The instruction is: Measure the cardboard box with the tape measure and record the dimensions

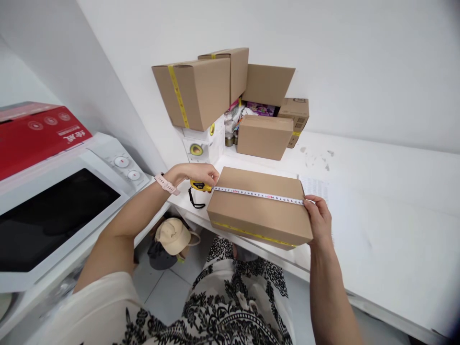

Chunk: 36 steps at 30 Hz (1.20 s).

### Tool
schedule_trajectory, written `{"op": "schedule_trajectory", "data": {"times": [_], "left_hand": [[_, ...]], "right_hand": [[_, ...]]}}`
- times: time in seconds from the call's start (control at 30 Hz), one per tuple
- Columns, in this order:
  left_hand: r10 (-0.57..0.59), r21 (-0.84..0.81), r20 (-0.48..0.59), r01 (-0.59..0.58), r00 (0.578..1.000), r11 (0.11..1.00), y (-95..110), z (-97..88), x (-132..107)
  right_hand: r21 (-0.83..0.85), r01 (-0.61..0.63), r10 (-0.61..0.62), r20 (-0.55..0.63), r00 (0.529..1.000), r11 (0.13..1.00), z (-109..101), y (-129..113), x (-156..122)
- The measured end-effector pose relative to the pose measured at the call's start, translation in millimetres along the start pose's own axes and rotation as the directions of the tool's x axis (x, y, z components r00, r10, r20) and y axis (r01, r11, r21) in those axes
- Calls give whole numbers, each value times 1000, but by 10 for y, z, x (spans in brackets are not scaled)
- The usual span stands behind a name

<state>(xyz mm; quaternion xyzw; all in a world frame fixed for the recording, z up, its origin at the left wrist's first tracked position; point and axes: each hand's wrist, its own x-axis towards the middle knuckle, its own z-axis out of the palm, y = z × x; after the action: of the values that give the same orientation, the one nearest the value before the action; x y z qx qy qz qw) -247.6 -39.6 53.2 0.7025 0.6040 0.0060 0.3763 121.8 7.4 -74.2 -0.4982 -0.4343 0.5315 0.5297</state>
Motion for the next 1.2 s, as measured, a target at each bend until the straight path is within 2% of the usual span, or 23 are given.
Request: {"op": "schedule_trajectory", "data": {"times": [0.4,0.8,0.9,1.07,1.2], "left_hand": [[-38,-2,7,38,999,999,82,5,-11],[-27,38,-31,28,999,999,50,25,-10],[-41,73,-70,46,997,996,89,47,-35],[-94,208,-200,136,975,969,253,69,-142],[-102,265,-308,189,946,946,433,98,-295]], "right_hand": [[-10,15,-15,24,1000,1000,-15,16,5],[-16,8,-8,22,1000,1000,3,-16,-12],[-26,6,-6,17,1000,1000,-1,-8,-2],[-29,22,-21,21,1000,999,-18,8,-5],[-90,113,-113,9,994,989,-48,-19,-69]]}}
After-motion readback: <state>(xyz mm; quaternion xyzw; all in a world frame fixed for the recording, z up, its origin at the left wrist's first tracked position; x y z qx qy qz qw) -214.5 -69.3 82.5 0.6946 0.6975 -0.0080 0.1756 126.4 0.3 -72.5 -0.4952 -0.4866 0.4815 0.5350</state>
